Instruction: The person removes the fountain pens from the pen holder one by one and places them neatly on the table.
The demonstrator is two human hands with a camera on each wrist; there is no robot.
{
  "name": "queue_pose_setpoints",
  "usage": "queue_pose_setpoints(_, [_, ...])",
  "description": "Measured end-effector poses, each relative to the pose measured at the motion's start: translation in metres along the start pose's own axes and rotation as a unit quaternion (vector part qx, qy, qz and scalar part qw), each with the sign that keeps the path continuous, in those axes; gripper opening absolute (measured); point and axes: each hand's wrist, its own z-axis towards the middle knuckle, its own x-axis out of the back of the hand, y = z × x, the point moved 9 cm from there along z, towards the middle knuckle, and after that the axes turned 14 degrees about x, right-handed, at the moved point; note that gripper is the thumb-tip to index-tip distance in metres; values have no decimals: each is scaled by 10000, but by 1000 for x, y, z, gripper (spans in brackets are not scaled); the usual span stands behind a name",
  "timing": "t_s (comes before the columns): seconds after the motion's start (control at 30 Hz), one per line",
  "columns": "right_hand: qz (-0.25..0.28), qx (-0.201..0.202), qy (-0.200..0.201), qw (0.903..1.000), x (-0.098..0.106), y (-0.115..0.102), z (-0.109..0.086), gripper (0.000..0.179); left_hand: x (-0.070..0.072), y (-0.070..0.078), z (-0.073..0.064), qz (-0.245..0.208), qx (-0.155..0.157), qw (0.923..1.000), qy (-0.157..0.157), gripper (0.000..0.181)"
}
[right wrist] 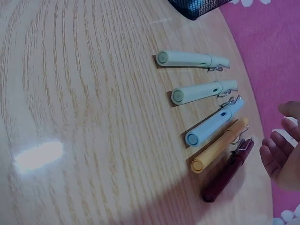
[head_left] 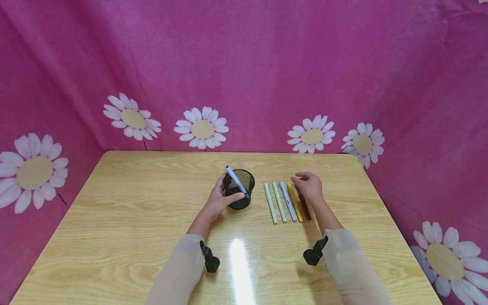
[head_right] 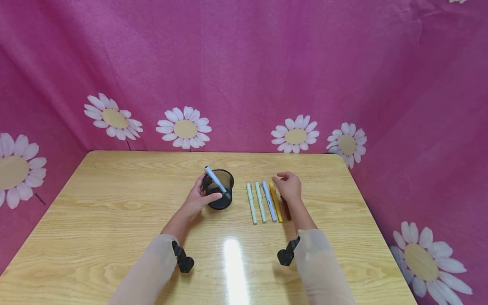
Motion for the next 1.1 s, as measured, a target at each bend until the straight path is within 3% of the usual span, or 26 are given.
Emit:
queue_pose_setpoints(0.27, [315, 170, -25, 9994, 0, -18, 0, 40, -1, 8, -12, -4, -34, 10000, -37, 92])
queue_pose_setpoints(0.87, [518, 675, -357, 9957, -13, -65, -1, 40, -2, 9, -12, -18, -53, 10000, -48, 92])
queue_pose_setpoints(1.1, [650, 964, -543, 9917, -22, -87, -4, 37, 0, 2, -4, 7, -1, 10000, -30, 93])
